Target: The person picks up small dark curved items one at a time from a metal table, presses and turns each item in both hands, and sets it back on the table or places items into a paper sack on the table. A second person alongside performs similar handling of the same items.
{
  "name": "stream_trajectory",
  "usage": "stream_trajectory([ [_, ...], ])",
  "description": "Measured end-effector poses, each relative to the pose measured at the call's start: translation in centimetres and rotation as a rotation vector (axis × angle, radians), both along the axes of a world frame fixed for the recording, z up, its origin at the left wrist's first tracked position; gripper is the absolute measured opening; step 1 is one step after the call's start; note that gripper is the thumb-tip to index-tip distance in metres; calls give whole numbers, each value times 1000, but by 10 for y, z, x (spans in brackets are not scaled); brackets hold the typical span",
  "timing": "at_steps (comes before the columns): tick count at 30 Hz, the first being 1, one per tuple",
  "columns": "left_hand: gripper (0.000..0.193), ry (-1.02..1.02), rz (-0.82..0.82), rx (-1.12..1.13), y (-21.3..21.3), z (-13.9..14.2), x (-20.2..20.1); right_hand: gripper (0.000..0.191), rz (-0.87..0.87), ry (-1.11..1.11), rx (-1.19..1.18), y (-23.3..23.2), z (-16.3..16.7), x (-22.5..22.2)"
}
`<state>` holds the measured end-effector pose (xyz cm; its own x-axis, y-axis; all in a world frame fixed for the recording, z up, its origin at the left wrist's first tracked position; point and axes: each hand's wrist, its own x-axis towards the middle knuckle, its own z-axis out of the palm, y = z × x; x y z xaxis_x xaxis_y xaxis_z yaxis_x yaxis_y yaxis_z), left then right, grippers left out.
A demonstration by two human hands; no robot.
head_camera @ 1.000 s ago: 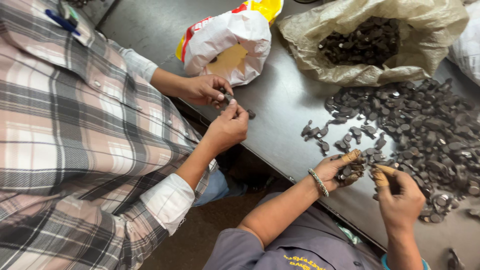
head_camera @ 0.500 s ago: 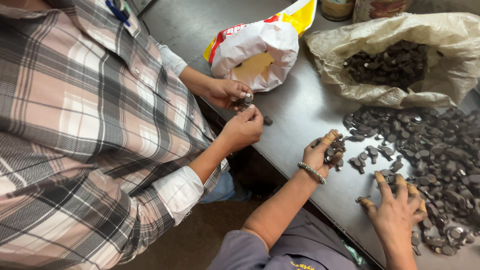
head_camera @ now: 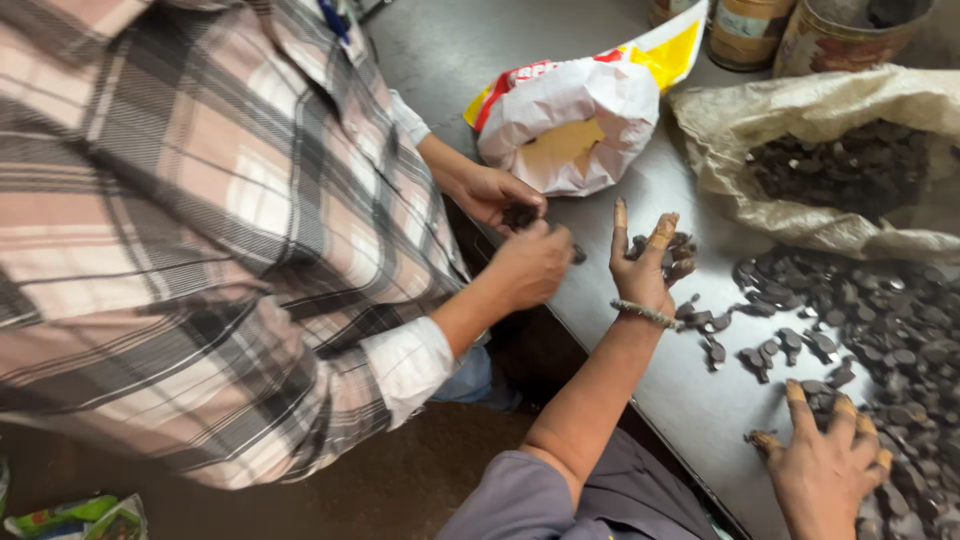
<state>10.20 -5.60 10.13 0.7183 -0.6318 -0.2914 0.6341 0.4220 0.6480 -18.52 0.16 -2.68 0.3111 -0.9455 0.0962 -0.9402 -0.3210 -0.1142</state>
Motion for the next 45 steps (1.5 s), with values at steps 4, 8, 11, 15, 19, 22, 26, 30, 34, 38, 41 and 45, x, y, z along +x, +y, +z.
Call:
stream_trajectory([
  [4, 88, -26, 110, -94, -22, 3, 20, 100, -109, 421, -146, -9, -7, 19],
  [8, 91, 25, 96, -115, -31, -4, 21, 95, -76, 546, -224, -3, -1, 17],
  [11, 92, 51, 73, -74, -32, -8, 9, 94, -90, 575, -206, -3, 4, 15],
  [15, 93, 69, 67, 1, -32, -5, -2, 96, -102, 524, -218, -6, 5, 19],
  [19, 93, 70, 54, 10, -31, 1, -6, 101, -87, 528, -238, -7, 5, 17],
  [22, 92, 70, 43, 19, -30, 4, -8, 95, -62, 723, -264, -7, 2, 15],
  [26, 87, 22, -29, -30, -25, -9, -26, 98, -80, 543, -174, -7, -1, 16],
  [30, 72, 81, -181, -37, -32, -34, -62, 93, -47, 129, -12, -8, 17, 5],
  [34, 41, 123, -316, -22, -44, -52, -92, 84, -37, 34, 60, 1, 46, 6],
  [38, 29, 199, -401, 38, -65, -40, -115, 81, -15, 51, 3, 2, 71, 11],
  [41, 34, 117, -366, 21, -105, -13, -125, 82, -27, -24, 13, 1, 83, 16],
  [45, 46, 99, -338, -190, -180, 19, -113, 80, -18, -81, 49, -1, 92, 15],
])
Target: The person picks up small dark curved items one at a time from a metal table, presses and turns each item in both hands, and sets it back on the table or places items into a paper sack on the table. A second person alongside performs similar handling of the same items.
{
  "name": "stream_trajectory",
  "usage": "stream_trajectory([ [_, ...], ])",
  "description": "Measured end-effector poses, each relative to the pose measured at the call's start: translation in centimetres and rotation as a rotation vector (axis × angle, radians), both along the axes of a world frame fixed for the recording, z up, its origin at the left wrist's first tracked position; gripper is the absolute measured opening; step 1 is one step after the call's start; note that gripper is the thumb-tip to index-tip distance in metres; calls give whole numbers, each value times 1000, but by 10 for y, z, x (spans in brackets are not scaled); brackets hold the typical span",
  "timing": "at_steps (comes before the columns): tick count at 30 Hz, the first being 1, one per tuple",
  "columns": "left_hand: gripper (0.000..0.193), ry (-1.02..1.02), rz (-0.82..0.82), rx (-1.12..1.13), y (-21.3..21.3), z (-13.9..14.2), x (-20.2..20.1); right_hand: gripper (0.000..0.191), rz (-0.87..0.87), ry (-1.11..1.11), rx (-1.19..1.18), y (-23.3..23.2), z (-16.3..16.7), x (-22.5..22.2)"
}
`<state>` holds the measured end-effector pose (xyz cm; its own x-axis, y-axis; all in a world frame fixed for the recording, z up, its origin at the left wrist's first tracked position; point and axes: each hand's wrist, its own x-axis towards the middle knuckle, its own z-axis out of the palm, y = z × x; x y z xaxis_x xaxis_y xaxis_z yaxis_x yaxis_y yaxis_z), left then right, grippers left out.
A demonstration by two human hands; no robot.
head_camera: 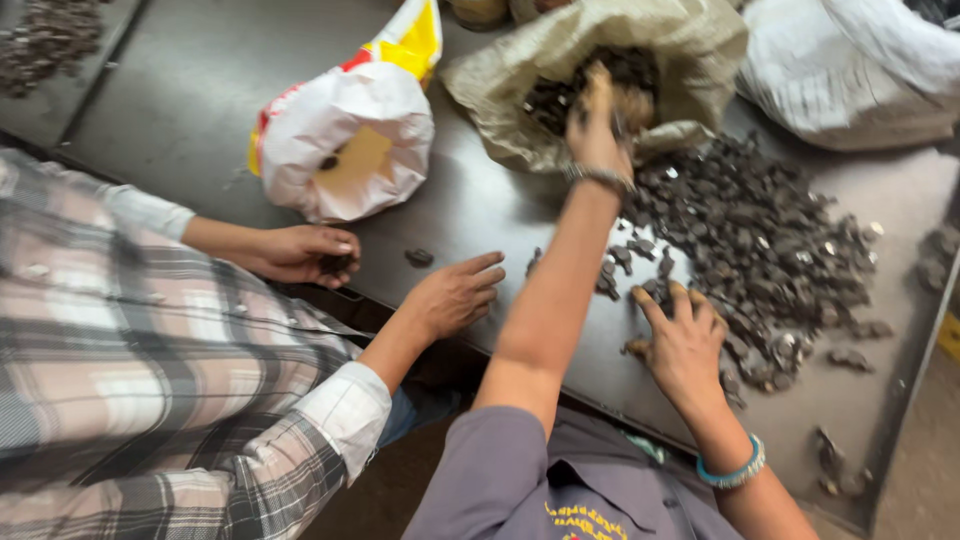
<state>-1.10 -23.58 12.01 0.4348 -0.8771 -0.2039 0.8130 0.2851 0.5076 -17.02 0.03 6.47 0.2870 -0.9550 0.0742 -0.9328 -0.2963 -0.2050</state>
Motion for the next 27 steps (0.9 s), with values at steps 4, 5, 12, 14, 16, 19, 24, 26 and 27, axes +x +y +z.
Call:
stream_trajectory([
  [4, 60, -143, -139, -5, -33, 2, 19, 71, 35, -115, 13, -4, -3, -18],
  [5, 64, -244, -144, 31, -31, -5, 19, 66, 63, -138, -18, -4, -5, -24],
  [12, 31, -628, -335, 6, 96, -75, -9, 55, 245, -329, -19, 13, -26, -57],
  [14, 24, -824, -386, 100, 137, -88, -13, 53, 252, -407, 29, 15, -28, -60],
  [16, 20, -932, -468, 191, 169, -98, -9, 44, 132, -385, -21, 19, -25, -59],
  [19, 19, -863, -537, 208, 203, -110, -3, 45, 32, -386, -51, 23, -16, -52],
  [24, 20, -882, -500, 245, 230, -131, 0, 57, -17, -211, -114, 27, -16, -20],
  [26, 21, -970, -464, 263, 233, -136, -1, 58, 4, -148, -179, 26, -23, -11],
  [27, 21, -980, -457, 268, 233, -137, -2, 56, 2, -133, -169, 26, -26, -9],
])
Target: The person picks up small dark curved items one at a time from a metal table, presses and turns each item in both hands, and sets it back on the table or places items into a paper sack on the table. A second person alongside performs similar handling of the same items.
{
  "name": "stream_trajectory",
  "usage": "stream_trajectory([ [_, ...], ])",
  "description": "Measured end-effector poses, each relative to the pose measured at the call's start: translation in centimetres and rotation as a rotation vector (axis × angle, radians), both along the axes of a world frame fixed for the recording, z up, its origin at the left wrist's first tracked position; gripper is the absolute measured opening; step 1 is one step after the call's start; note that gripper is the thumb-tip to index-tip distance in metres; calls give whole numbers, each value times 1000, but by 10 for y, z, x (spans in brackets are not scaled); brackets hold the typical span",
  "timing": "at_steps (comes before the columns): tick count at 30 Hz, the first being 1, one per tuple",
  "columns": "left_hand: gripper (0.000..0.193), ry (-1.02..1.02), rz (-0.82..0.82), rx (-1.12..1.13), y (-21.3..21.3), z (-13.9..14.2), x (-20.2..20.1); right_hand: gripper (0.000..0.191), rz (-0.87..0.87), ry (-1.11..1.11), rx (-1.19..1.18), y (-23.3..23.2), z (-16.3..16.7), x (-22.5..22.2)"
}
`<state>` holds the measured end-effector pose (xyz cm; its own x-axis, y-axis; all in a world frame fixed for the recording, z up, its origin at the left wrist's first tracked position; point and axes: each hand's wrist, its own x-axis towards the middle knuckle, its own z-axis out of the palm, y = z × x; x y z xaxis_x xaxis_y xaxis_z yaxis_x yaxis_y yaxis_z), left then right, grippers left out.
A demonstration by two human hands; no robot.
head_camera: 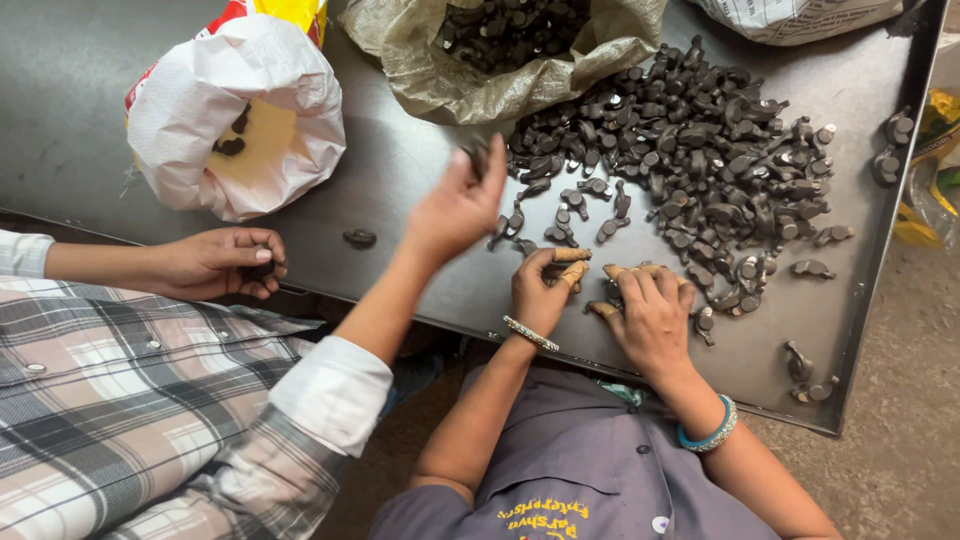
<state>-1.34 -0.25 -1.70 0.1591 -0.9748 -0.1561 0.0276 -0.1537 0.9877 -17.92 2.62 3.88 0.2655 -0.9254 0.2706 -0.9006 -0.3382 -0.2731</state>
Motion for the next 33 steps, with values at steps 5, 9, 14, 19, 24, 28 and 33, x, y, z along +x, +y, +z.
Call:
stream_trajectory([
  [5, 23, -9, -27, -49, -5, 4, -4, 42, -48, 70, 64, -6, -14, 0],
  [9, 23, 48, -53, -36, -9, 9, -9, 41, -96, -211, 206, -11, -15, -15],
  [14, 23, 67, -81, -59, -8, 6, -16, 33, -91, -1194, 551, -15, -19, -40],
  [19, 20, 342, -164, 47, -6, -10, -26, 34, -73, -1642, 608, -19, -36, -56],
  [24, 21, 407, -169, 59, -1, -25, -29, 35, -166, -1760, 716, -20, -46, -51],
  [28, 23, 447, -159, 77, 2, -32, -27, 39, -75, -1627, 622, -21, -47, -43],
  [33, 24, 490, -143, 69, 2, -35, -24, 43, -40, -1432, 540, -20, -43, -35],
])
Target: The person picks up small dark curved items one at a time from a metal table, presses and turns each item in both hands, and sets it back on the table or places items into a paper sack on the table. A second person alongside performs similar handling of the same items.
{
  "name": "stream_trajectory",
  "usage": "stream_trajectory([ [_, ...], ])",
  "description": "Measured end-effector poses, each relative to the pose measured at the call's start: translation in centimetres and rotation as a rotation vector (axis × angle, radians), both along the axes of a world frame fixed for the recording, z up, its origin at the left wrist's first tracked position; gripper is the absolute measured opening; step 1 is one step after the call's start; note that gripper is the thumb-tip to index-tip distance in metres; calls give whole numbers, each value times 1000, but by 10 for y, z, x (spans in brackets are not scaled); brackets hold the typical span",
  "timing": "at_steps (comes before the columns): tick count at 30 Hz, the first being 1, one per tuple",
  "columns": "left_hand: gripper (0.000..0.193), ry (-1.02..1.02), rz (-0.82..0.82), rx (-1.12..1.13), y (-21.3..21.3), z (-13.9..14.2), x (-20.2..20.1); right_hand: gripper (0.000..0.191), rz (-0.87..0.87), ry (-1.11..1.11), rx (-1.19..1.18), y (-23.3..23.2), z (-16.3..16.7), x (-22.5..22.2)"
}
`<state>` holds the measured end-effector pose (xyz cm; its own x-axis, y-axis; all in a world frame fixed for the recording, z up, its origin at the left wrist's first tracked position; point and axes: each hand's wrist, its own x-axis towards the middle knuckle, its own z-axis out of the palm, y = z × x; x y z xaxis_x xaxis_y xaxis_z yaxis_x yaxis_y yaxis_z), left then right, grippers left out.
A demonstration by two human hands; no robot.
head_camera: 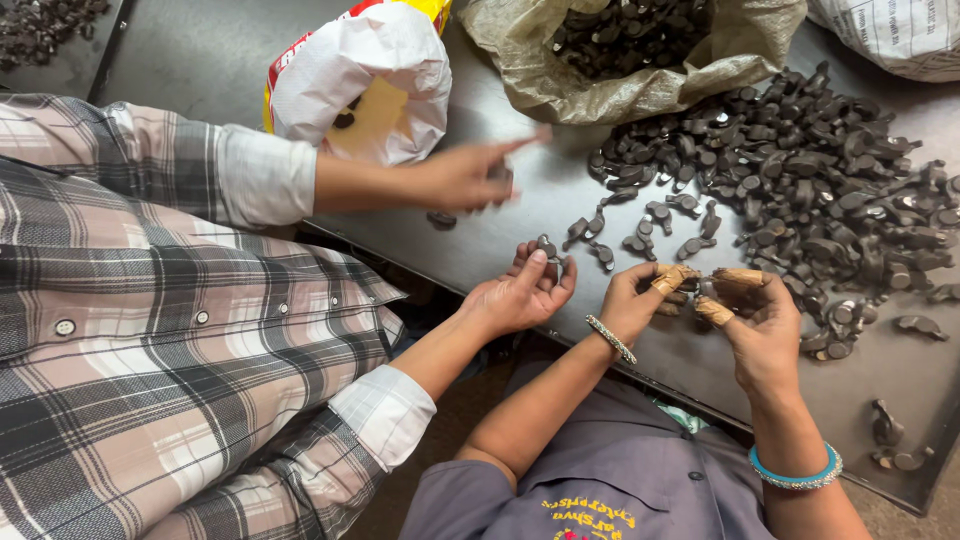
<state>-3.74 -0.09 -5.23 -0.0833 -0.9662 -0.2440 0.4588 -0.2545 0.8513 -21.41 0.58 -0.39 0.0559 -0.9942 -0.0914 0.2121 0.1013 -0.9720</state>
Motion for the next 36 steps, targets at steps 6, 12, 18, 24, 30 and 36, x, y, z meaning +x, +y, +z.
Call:
stream_trajectory([
  [6, 23, -16, 13, 17, -5, 0, 0, 45, -38, -58, -31, -1, 9, 3],
  [12, 21, 19, 21, 27, -5, 4, -2, 42, -57, -37, 1, -2, 8, -4],
  [18, 21, 12, 37, 32, -11, 13, -3, 48, -47, -171, 24, -9, 2, -6],
  [24, 23, 15, 71, 41, -12, 18, -4, 51, -20, -255, 58, -6, 1, -13],
  [30, 24, -4, 69, -63, -8, 36, -4, 53, -7, -281, 27, -6, -5, -16],
  [36, 20, -152, 40, -126, 5, 42, -11, 50, -19, -269, 45, 1, -15, -20],
])
